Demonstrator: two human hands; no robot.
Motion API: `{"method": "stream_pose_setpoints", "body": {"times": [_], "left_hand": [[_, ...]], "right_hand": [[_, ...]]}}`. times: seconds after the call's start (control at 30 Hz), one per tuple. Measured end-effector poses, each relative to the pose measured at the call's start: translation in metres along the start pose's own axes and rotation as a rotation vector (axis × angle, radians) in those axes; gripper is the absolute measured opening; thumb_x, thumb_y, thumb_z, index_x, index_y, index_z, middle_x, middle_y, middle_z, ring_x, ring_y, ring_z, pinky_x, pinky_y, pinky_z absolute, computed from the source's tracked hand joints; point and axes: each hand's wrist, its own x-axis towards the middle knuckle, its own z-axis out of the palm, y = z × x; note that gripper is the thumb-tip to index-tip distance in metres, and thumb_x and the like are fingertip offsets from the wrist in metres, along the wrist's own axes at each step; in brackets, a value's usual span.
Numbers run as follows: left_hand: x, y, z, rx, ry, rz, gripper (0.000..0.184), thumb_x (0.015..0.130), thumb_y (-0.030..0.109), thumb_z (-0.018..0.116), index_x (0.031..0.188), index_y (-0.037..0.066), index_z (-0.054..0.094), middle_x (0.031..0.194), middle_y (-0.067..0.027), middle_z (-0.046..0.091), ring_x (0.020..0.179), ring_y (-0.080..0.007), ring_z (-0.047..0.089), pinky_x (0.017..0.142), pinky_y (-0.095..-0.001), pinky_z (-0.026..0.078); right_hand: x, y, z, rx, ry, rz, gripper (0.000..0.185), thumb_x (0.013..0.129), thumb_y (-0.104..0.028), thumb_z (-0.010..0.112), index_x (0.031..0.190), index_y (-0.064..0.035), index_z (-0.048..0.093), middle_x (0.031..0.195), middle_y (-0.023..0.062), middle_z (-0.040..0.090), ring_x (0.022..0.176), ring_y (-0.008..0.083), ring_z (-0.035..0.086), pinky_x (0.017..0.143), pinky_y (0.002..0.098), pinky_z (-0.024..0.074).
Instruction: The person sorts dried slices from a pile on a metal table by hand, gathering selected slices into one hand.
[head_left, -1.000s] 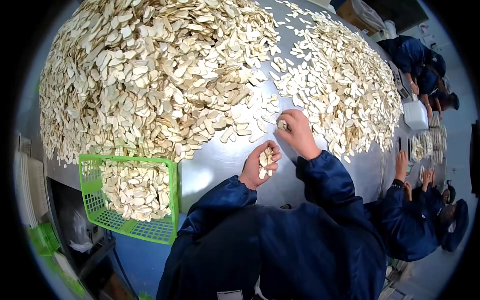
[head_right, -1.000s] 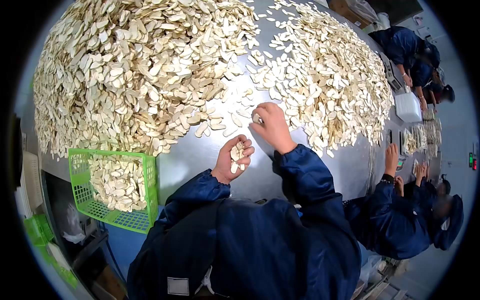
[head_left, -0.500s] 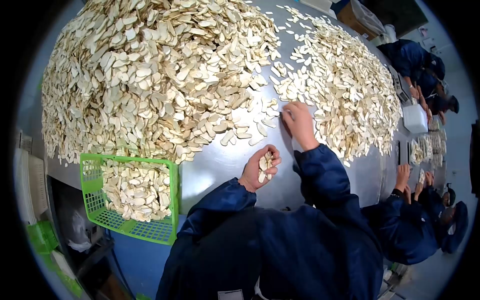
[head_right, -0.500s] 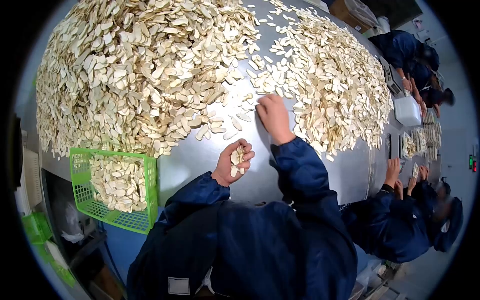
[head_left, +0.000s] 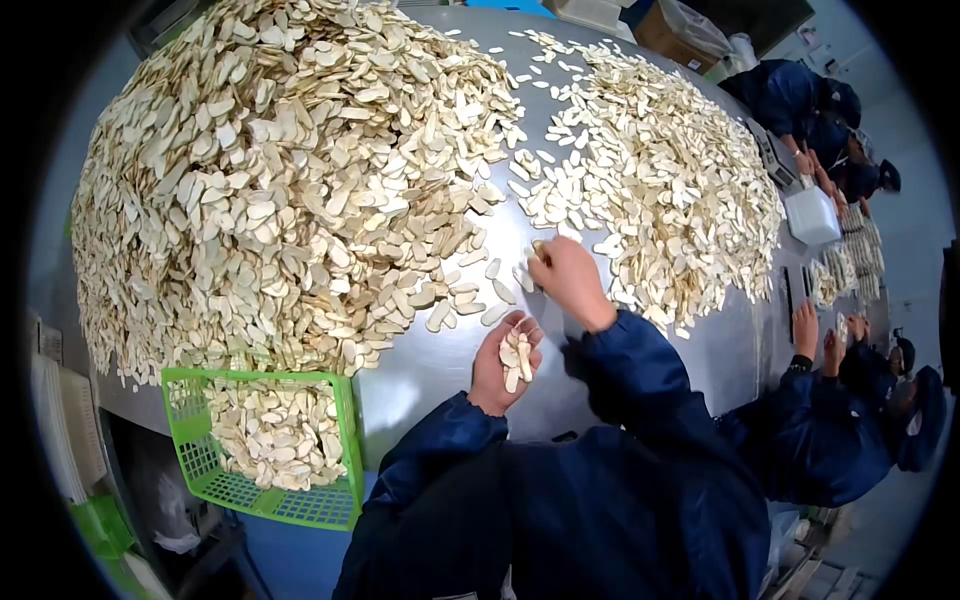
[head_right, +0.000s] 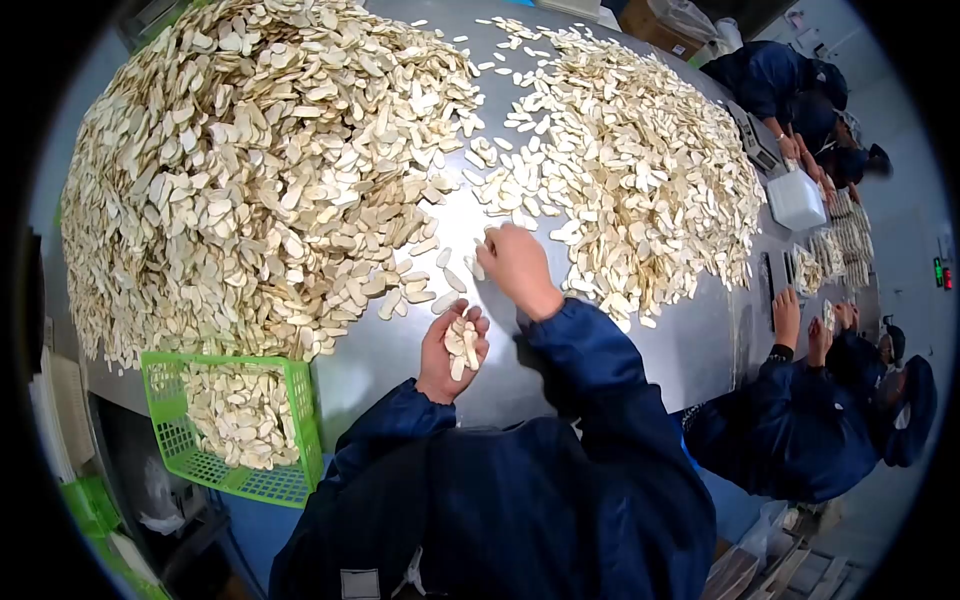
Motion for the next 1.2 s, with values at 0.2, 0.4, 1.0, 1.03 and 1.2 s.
{"method": "stream_pose_setpoints", "body": {"times": [0.2, 0.4, 1.0, 1.03, 1.2], "left_hand": [[0.003, 0.000, -0.006, -0.036, -0.044, 0.034, 0.026, 0.095, 0.023, 0.047, 0.117, 0.013, 0.055, 0.125, -0.0083, 0.056, 0.122, -0.0274, 0.047, 0.104, -0.0446, 0.037], [0.001, 0.002, -0.008, -0.048, 0.001, 0.003, 0.016, 0.094, 0.023, 0.049, 0.101, 0.009, 0.056, 0.093, -0.0037, 0.055, 0.084, -0.0170, 0.049, 0.064, -0.0267, 0.045], [0.003, 0.006, -0.009, 0.049, -0.118, -0.130, 0.022, 0.094, 0.023, 0.045, 0.077, 0.010, 0.042, 0.081, -0.0010, 0.040, 0.079, -0.0137, 0.040, 0.048, -0.0187, 0.036], [0.004, 0.006, -0.012, 0.043, -0.134, -0.133, 0.022, 0.094, 0.023, 0.045, 0.077, 0.010, 0.042, 0.080, -0.0009, 0.040, 0.079, -0.0137, 0.040, 0.048, -0.0187, 0.036], [0.003, 0.006, -0.014, 0.053, -0.168, -0.130, 0.022, 0.095, 0.024, 0.044, 0.078, 0.011, 0.043, 0.078, -0.0004, 0.039, 0.078, -0.0137, 0.040, 0.049, -0.0184, 0.035]], "right_hand": [[0.000, 0.011, -0.025, 0.171, -0.037, -0.024, 0.029, 0.077, -0.020, 0.065, 0.101, -0.0034, 0.063, 0.093, 0.0180, 0.061, 0.083, 0.0342, 0.059, 0.072, 0.0393, 0.0472], [0.005, 0.042, -0.001, -0.134, -0.002, -0.449, 0.046, 0.075, -0.008, 0.062, 0.120, -0.0071, 0.056, 0.125, 0.0234, 0.049, 0.110, 0.0395, 0.050, 0.090, 0.0427, 0.0440], [0.036, 0.091, -0.034, -0.092, 0.183, 0.003, 0.018, 0.079, -0.013, 0.059, 0.091, -0.0027, 0.067, 0.090, 0.0161, 0.063, 0.087, 0.0347, 0.059, 0.077, 0.0413, 0.0474], [0.048, 0.088, -0.026, -0.081, 0.213, -0.032, 0.018, 0.079, -0.014, 0.060, 0.092, -0.0030, 0.067, 0.090, 0.0160, 0.063, 0.088, 0.0346, 0.059, 0.077, 0.0414, 0.0474], [0.076, 0.075, -0.003, -0.024, 0.117, -0.308, 0.035, 0.074, -0.006, 0.061, 0.108, -0.0086, 0.065, 0.125, 0.0169, 0.052, 0.113, 0.0364, 0.049, 0.094, 0.0423, 0.0423]]}}
